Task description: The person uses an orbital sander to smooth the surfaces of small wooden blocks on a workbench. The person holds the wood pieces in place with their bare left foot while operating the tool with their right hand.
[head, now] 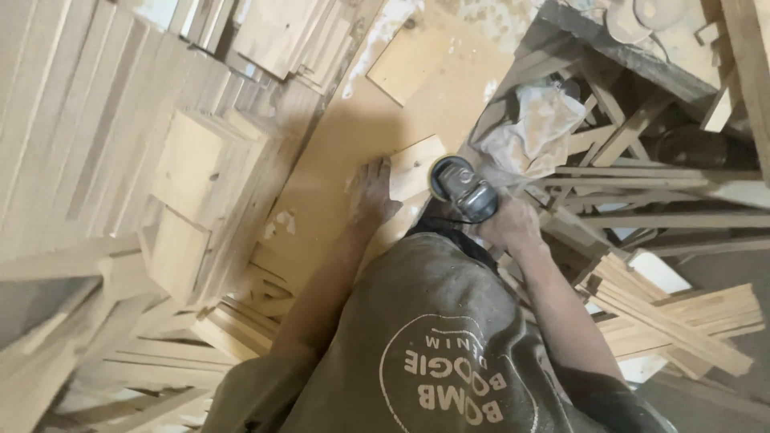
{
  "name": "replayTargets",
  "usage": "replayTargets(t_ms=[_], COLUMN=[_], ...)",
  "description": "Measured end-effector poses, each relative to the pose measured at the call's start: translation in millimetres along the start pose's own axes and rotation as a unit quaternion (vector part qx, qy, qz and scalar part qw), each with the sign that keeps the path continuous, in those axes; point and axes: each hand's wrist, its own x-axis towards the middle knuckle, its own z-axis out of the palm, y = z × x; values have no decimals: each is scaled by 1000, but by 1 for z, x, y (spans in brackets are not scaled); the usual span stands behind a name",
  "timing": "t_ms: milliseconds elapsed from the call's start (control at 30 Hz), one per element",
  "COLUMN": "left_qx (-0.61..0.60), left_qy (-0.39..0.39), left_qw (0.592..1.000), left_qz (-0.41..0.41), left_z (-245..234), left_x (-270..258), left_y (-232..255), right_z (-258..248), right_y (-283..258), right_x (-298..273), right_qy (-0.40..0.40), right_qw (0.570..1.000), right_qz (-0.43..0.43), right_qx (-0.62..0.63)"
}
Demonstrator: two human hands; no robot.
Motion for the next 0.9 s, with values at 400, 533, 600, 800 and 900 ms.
replayTargets(t_ms=[400, 533, 600, 800, 900], left_qx=[-244, -119, -143, 10, 57], left_qy=[239, 519, 464, 412, 514], left_qw=[937, 847, 870, 898, 855], left_qz=[-68, 8, -81, -152, 40], left_z=[-14, -92, -141, -160, -99], left_x=[6, 49, 66, 104, 132], left_y=[-29, -85, -102, -108, -84], right_z=[30, 15, 16, 26, 32], right_y=[126, 131, 137, 137, 135], right_x=[45, 22, 18, 17, 17], right_qy=[83, 124, 127, 119, 116], right_qw=[837, 752, 755, 704, 704], right_qz=[85, -36, -55, -63, -134], right_qx=[533, 646, 641, 697, 688])
